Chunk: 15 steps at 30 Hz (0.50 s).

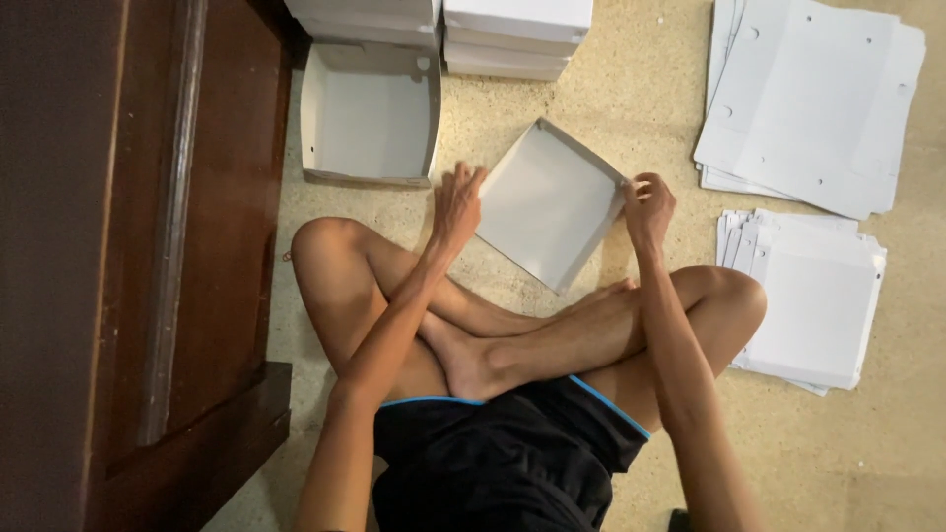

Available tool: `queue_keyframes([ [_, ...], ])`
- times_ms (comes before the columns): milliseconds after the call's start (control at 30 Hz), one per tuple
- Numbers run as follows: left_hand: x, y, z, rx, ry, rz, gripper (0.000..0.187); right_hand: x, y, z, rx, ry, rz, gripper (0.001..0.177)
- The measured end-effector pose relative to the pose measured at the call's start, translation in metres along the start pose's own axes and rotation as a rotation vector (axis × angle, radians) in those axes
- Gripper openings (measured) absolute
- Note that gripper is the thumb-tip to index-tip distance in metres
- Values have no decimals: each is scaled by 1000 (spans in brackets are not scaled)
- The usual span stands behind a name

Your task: The person folds flat cardboard sheets into boxes, tucking the tabs to secure the shape, and stacks the completed boxes into piles on the floor.

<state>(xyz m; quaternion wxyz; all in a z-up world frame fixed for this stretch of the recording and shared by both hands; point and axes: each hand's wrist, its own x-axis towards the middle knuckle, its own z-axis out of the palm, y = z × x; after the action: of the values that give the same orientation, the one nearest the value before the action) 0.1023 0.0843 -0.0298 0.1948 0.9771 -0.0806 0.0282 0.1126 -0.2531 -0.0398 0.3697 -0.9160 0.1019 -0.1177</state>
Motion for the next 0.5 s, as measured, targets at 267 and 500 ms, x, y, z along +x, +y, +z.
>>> queue_keyframes([
  [267,-55,36,-51,-381,-105,-95,35,-32,-8,-22,234,73,256,36],
  [500,-96,70,-52,-491,-243,-81,19,-66,-16,-34,136,74,228,30],
])
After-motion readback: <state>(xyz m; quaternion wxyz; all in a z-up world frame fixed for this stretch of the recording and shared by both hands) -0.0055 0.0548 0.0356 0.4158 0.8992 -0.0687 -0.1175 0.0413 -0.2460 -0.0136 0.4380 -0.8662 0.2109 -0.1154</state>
